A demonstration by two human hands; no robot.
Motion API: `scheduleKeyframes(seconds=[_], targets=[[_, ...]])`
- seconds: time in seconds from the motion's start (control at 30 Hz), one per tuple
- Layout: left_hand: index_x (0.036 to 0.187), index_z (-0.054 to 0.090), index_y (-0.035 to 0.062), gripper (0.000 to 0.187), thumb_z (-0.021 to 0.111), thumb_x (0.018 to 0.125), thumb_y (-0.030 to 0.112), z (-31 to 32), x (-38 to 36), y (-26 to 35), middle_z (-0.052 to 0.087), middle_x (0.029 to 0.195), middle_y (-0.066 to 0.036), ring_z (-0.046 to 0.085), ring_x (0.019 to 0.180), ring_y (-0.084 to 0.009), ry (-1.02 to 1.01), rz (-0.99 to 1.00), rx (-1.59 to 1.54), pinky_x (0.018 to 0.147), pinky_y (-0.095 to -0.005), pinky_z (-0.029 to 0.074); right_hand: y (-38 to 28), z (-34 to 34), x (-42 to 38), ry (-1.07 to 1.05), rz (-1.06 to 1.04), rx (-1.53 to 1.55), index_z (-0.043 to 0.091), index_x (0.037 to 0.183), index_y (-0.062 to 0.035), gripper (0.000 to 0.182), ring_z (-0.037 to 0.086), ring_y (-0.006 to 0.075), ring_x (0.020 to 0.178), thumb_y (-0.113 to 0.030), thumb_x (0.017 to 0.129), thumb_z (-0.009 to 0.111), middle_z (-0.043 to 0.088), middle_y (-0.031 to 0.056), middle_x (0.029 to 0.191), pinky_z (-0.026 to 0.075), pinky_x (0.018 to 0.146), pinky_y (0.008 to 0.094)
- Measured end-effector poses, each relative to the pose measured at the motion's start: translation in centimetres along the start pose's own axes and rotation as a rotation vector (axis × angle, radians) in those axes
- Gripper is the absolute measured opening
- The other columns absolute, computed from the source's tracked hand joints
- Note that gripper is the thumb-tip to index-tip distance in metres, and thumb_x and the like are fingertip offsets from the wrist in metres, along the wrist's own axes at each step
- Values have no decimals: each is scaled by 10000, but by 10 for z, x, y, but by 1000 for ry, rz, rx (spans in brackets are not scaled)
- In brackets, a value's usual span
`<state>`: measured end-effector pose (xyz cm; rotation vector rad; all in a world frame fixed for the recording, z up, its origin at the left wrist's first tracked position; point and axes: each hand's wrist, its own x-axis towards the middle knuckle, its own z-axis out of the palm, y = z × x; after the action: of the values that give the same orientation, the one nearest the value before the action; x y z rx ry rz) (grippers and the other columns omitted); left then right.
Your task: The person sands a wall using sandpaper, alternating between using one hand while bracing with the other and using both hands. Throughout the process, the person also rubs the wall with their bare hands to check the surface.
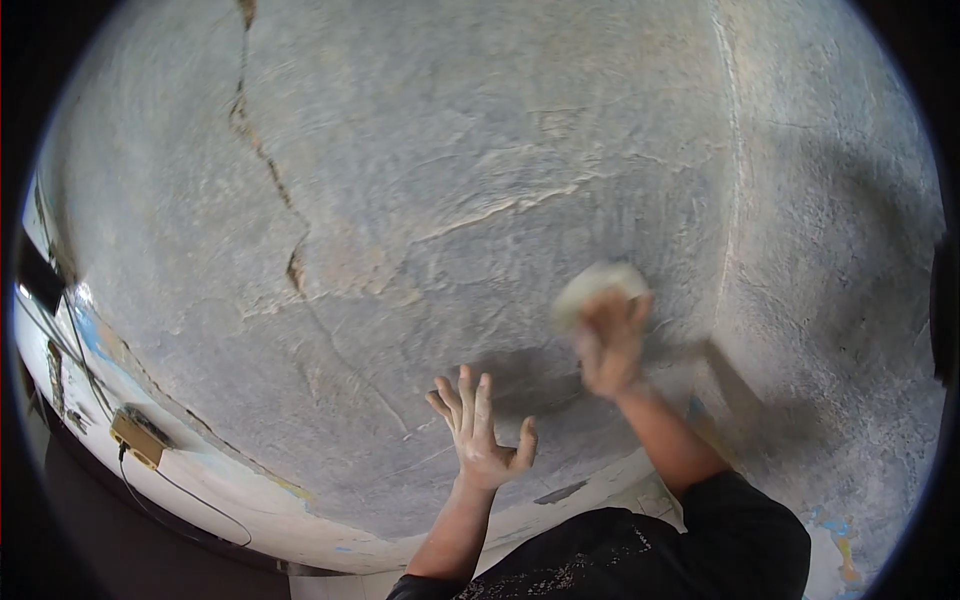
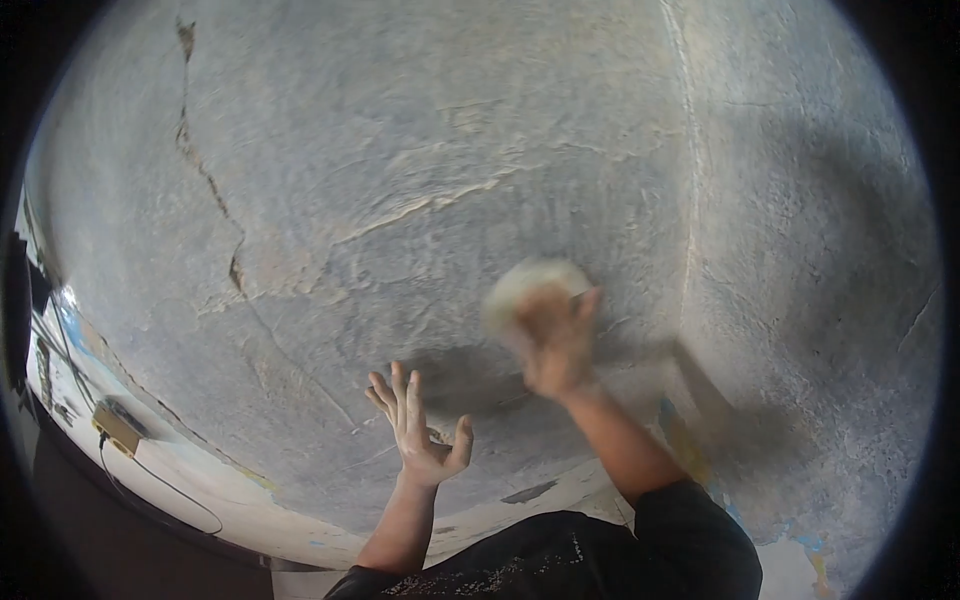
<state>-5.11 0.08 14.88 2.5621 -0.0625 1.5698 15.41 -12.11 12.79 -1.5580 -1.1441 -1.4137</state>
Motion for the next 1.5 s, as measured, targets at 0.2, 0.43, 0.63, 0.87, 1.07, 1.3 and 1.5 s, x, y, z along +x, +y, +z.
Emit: scheduleKeyframes(seconds=[0.2,0.43,0.63,0.87,1.07,1.3,1.5], targets=[[1473,253,-27,861,666,756,211,29,4,20,190,1542,-268,-11,1451,-441,15,-55,7,1121,-580,-64,62,-1,-48,51,217,32,395,1436,-69,496,251,266,1432,-332,1016,369,339,67,1520,11,1172,521],[1427,355,-39,785,668,743,188,66,-3,41,284,1498,-290,62,1444,-458,-154,-71,-34,1121,-590,-27,39,-19,-52,-124,85,113,443,1391,-38,505,243,309,1432,-352,998,399,329,158,1512,10,1155,548],[1454,280,-41,878,701,736,237,70,-15,41,135,1522,-329,-44,1424,-502,-256,-141,50,1109,-613,-31,76,-7,-73,208,732,385,394,1452,-185,483,204,270,1451,-286,980,419,319,19,1538,-57,1137,602],[1466,3,-97,1109,683,784,454,88,-34,43,-104,1494,-394,-229,1344,-572,-431,-246,359,1052,-669,-119,36,-20,-66,-200,-14,199,370,1443,-43,483,180,375,1440,-263,1013,366,319,212,1502,-28,1138,583],[1490,95,-53,1030,733,767,309,63,-35,38,-26,1525,-360,-193,1396,-499,-431,-173,49,1062,-650,-123,59,-14,-59,175,721,256,351,1453,-47,495,145,393,1445,-288,1021,361,302,203,1514,35,1130,604],[1300,491,-79,574,648,767,65,-13,-41,3,437,1403,-283,351,1358,-432,-130,-162,-395,1114,-512,265,-15,1,-41,-53,119,200,491,1347,-61,420,252,309,1423,-283,1002,403,452,95,1427,-22,1146,581],[1360,455,-16,611,623,840,259,-126,-70,-53,305,1481,-306,135,1415,-500,83,-188,26,1115,-602,103,-87,29,-16,31,596,550,442,1397,-139,416,236,293,1434,-262,1008,362,415,38,1472,-72,1144,589]])
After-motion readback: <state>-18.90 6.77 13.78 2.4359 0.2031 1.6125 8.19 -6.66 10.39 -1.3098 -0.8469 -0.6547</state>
